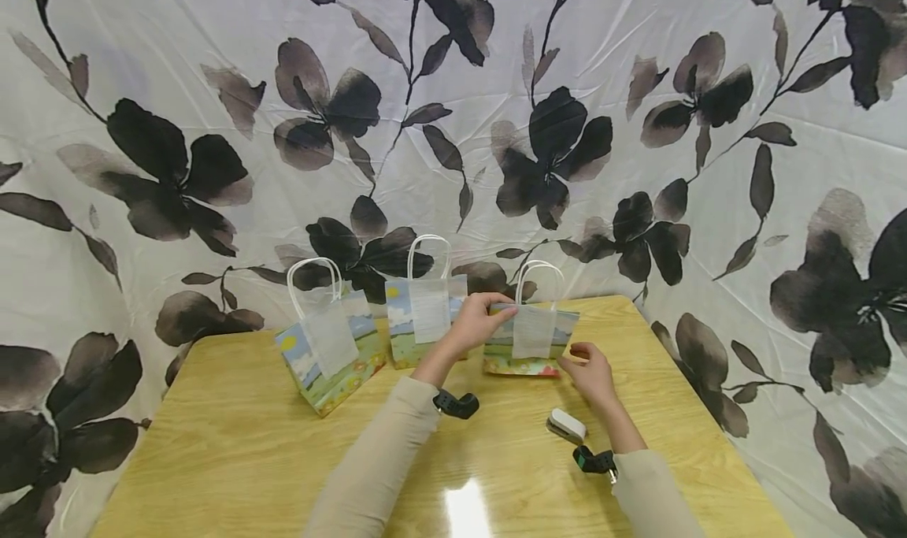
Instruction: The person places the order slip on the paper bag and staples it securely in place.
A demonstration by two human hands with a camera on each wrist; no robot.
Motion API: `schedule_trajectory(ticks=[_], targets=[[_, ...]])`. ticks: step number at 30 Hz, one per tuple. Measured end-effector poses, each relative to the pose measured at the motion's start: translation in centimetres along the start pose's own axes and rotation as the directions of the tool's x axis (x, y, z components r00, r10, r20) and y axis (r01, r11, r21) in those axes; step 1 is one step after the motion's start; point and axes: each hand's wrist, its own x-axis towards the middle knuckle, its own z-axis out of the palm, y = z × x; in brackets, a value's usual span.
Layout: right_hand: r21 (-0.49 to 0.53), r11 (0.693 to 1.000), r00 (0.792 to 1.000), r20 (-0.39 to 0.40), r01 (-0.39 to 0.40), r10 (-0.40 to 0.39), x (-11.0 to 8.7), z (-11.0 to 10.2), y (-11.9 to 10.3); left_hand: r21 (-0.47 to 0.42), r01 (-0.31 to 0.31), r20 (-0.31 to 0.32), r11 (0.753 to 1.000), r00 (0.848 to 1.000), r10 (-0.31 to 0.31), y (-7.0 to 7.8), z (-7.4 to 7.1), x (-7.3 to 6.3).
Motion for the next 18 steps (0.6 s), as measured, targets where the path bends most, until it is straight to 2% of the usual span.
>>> schedule_trajectory(ticks=[5,8,15,18], targets=[[0.043,0.999,1.000,-0.027,-0.002,0.004,1.0,0.7,0.8,0.000,0.004,0.002,1.000,1.000,-0.004,-0.1,0.3,0.0],[0.033,0.999,1.000,-0.027,0.011,-0.010,1.2,0.9,0.9,-0.004,-0.001,-0.001,1.000,1.000,0.001,-0.2,0.5,0.1],[0.071,0.997,1.000,0.007,0.018,-0.018,1.6,1.4,1.5,-0.024,-0.003,-0.008,1.000,1.000,0.003,-0.4,0.4,-0.1],[0.029,0.999,0.999,0.023,0.033,-0.033,1.6,1.5,1.6,-0.036,0.003,-0.006,0.999,1.000,-0.003,-0.4,0.3,-0.2]])
